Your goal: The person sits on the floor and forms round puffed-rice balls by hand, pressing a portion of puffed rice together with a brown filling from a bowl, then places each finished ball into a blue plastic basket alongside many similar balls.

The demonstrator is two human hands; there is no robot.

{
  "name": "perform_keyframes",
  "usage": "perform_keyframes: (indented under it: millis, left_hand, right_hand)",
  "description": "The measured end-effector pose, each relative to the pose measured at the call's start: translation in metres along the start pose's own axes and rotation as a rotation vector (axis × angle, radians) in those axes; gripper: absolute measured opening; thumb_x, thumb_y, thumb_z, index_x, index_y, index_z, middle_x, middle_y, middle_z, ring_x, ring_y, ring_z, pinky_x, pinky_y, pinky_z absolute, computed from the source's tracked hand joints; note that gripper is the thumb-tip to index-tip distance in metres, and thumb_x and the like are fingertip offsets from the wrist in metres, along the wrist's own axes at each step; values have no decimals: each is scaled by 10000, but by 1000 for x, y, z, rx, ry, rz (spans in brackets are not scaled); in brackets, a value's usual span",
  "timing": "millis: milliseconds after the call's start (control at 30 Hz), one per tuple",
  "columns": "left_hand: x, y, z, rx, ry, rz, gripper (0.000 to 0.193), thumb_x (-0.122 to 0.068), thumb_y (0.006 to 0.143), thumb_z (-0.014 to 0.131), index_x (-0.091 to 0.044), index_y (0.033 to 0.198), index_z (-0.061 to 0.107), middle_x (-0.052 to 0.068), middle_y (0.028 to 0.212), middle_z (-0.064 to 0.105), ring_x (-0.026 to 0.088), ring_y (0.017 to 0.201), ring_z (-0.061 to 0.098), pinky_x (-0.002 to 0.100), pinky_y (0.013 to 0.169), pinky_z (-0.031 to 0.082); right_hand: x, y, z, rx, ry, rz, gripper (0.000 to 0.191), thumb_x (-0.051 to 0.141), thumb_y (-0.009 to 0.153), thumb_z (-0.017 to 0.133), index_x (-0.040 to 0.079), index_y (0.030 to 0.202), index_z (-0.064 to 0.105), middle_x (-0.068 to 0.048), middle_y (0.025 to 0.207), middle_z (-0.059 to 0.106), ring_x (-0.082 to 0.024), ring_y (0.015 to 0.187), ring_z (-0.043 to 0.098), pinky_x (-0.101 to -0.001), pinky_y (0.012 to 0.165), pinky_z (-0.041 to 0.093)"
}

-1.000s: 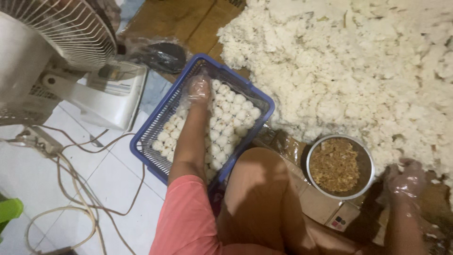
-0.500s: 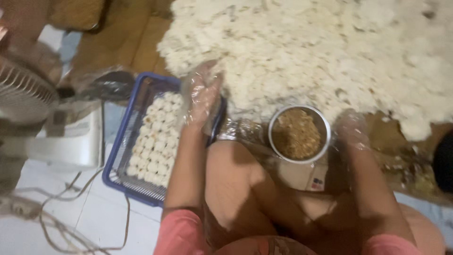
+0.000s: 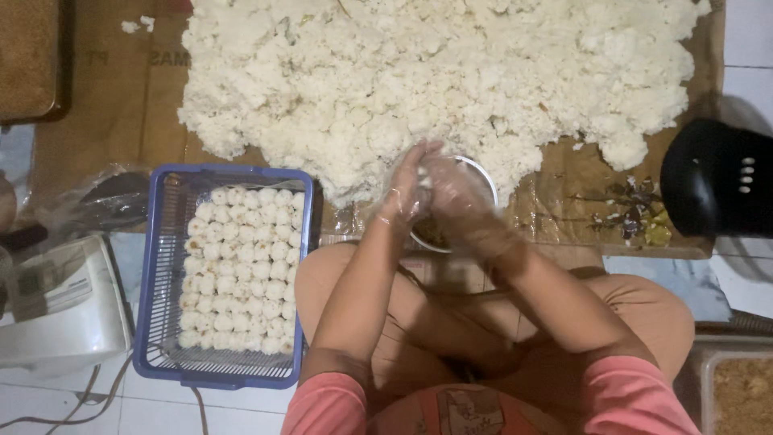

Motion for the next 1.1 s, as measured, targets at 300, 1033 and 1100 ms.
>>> perform_keyframes:
  millis: [300,1033,1100]
  left_hand:
    - [1,-3,-5,-181,-35,83,630,-546,1036,399,-60,1308,694,122,1170,705,238,999,655,356,826,564]
    - [34,58,-24,-107,-321,256,394,-82,920,604,-13,1308,593,190,1174,647,285,987,678,428,874,590]
    - [46,54,-34,-27,-325,317,376,-112,939,605,25,1289,609,184,1159,654,274,991,680,413,875,580]
  right_hand:
    - [0,41,9,100,27,122,336,258,956,601,96,1249,630,-183,1199,676,-341,1024,676,-461,900,549]
    - [-105,34,-21,140,619,813,170,182,961,709,97,1088,784,-94,1015,785,-167,863,714,-396,827,568]
    - [-55,53,-28,190,605,772,204,199,957,670,127,1120,768,-105,1082,790,-184,943,745,-381,885,610]
Point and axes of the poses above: each hand's wrist, its own y-axis towards the middle knuckle, its own z-axis out of the palm, x = y × z, the point moved 1 cm from there along y, towards the middle knuckle
